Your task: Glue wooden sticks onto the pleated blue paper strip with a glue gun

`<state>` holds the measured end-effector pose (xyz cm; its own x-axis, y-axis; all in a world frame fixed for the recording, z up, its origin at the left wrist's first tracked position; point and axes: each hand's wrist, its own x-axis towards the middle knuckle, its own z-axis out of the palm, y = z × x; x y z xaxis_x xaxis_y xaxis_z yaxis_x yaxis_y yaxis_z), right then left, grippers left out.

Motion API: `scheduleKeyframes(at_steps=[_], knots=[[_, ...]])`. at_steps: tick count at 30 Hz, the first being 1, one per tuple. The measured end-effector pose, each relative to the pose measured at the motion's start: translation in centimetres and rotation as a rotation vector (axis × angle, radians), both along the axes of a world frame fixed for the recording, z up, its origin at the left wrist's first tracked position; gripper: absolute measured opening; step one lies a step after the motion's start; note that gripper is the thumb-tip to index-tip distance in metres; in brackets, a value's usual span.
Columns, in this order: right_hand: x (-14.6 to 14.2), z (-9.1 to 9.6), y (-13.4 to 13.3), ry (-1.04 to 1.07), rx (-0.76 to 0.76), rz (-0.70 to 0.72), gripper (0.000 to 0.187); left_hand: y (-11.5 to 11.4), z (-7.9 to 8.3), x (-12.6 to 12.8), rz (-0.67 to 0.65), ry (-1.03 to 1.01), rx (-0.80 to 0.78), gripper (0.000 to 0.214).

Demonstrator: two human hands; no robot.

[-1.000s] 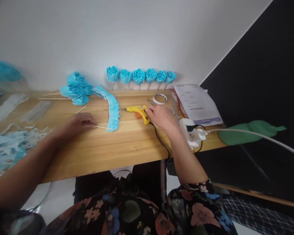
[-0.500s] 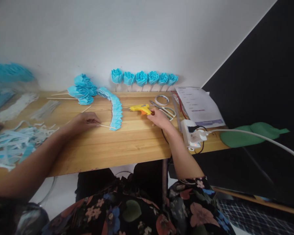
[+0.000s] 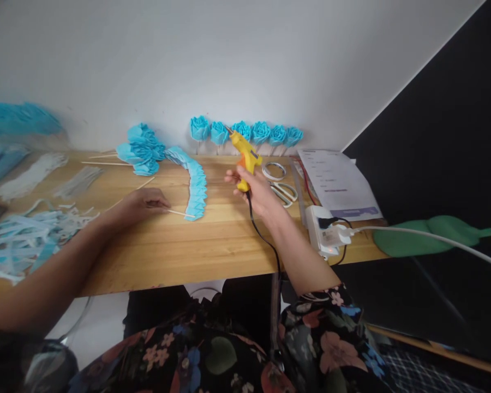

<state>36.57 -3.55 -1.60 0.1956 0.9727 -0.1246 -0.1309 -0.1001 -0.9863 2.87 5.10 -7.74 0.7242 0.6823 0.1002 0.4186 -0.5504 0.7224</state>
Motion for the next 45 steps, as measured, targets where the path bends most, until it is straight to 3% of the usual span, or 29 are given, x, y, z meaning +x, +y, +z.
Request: scheduleKeyframes(at_steps=[5, 10, 13, 16, 18, 22, 25, 30, 45], knots=[[-2.1, 2.5, 0.7, -0.133, 0.165, 0.076, 0.04, -0.1, -0.2, -0.1, 0.021, -0.005, -0.029, 0.03], [-3.5, 5.7, 1.8, -0.088, 0.189, 0.208, 0.023, -0.2, 0.0, -0.1, 0.016, 0.013, -0.035, 0.029], [-3.3, 6.2, 2.0, -0.086, 0.135, 0.191, 0.022, -0.1, 0.0, -0.1, -0.007, 0.017, -0.012, 0.029], [-1.6, 4.6, 1.9, -0.071, 0.138, 0.214, 0.029, 0.1, 0.0, -0.3, -0.06, 0.008, 0.049, 0.029], [0.0, 2.5, 1.8, 0.01, 0.174, 0.335, 0.039, 0.2, 0.0, -0.3, -0.102, -0.006, 0.086, 0.028], [3.2, -1.9, 1.5, 0.018, 0.085, 0.566, 0.042, 0.3, 0.0, -0.4, -0.15, -0.048, 0.126, 0.025], [4.6, -3.6, 1.5, -0.043, 0.001, 0.721, 0.044, 0.3, 0.0, -0.4, -0.163, -0.07, 0.142, 0.023], [4.6, -3.9, 1.9, -0.124, -0.02, 0.823, 0.052, 0.1, 0.0, -0.3, -0.167, -0.1, 0.173, 0.021], [3.6, -2.8, 1.5, -0.373, -0.059, 0.859, 0.054, 0.0, 0.1, -0.5, -0.191, -0.098, 0.206, 0.019]])
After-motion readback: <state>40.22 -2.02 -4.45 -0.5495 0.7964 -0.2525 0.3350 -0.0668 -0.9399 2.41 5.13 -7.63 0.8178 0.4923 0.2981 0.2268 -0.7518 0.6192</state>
